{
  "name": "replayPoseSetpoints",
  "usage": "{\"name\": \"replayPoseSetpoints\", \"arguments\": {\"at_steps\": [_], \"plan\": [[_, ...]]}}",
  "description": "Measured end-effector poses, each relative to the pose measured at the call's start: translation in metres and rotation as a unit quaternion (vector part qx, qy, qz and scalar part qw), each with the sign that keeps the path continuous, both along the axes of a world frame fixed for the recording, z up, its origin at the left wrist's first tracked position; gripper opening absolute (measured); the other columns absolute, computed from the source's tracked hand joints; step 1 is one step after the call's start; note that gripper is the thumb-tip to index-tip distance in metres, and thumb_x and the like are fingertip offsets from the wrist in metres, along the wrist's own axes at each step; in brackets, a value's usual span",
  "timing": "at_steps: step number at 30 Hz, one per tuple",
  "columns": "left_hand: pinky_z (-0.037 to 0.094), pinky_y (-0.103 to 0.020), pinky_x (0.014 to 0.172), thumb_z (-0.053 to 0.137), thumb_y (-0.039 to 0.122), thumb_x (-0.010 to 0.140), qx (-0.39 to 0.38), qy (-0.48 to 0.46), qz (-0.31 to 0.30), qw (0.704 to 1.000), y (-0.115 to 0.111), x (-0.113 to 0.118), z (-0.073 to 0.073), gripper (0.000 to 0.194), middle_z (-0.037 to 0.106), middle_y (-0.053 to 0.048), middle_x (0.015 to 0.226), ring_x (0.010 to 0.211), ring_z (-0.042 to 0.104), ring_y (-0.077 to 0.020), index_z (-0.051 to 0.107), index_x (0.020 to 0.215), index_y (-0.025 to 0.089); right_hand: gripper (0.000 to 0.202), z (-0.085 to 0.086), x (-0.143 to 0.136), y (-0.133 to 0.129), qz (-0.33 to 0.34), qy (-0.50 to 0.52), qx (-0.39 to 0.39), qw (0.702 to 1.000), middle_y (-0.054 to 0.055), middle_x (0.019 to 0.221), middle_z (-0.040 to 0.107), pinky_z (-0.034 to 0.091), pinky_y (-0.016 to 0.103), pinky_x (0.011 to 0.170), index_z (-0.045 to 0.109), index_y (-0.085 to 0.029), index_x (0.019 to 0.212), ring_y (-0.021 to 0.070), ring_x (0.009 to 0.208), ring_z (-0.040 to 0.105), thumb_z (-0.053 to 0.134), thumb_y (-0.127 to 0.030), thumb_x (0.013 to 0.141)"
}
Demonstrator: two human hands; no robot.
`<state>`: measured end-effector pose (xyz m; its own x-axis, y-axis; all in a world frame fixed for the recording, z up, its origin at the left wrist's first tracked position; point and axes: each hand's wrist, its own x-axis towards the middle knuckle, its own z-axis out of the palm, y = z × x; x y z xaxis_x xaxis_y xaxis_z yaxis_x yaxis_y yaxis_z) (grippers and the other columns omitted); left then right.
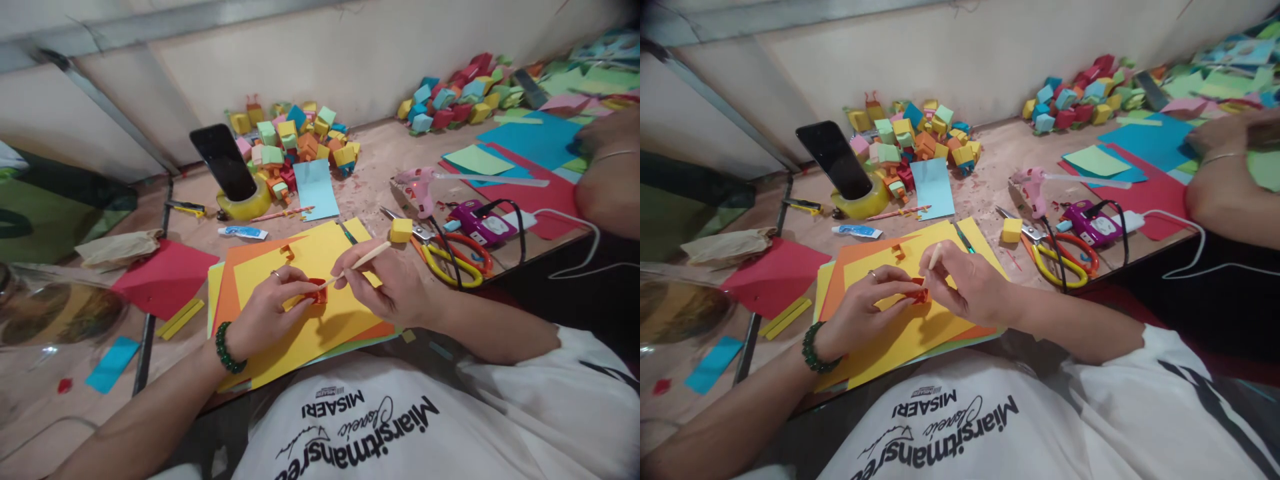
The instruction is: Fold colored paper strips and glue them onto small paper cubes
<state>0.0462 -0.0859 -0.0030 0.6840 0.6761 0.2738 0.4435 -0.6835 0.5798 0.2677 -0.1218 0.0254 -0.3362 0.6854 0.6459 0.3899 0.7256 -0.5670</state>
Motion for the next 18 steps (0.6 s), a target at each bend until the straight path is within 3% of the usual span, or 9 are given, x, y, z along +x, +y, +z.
{"name": "replayPoseSetpoints", "arguments": {"at_steps": [7,12,18], "plan": [[0.054,-0.032,0.081,0.063,0.023,0.084,0.012,-0.007,0.006,1.0,0.0004,-0.0007,-0.0023,0.02,0.065,-0.01,0.108,0.091,0.066,-0.0193,0.072,0.102,0.021,0.01,-0.0107,-0.0054,0.0052,0.014,-0.045,0.076,0.996,0.0,0.077,0.059,0.05,0.019,0.057,0.038,-0.022,0.094,0.0083,0.063,0.06,0.038,-0.013,0.095],[0.053,-0.035,0.086,0.065,0.026,0.083,-0.04,0.013,0.011,0.999,0.0005,-0.0009,-0.0027,0.024,0.07,-0.01,0.106,0.094,0.067,-0.0217,0.067,0.105,0.02,0.008,-0.0105,-0.0086,0.0056,0.052,-0.066,0.115,0.99,0.001,0.077,0.059,0.051,0.02,0.058,0.039,-0.021,0.099,0.0094,0.065,0.059,0.035,-0.014,0.096],[0.052,-0.033,0.085,0.063,0.022,0.084,-0.056,0.001,0.01,0.998,-0.0003,0.001,-0.0026,0.024,0.073,-0.008,0.104,0.095,0.067,-0.0202,0.065,0.108,0.02,0.013,-0.0079,-0.0028,0.0047,0.048,-0.043,0.058,0.996,0.001,0.083,0.059,0.052,0.021,0.063,0.04,-0.022,0.095,0.0084,0.069,0.061,0.04,-0.009,0.092]]}}
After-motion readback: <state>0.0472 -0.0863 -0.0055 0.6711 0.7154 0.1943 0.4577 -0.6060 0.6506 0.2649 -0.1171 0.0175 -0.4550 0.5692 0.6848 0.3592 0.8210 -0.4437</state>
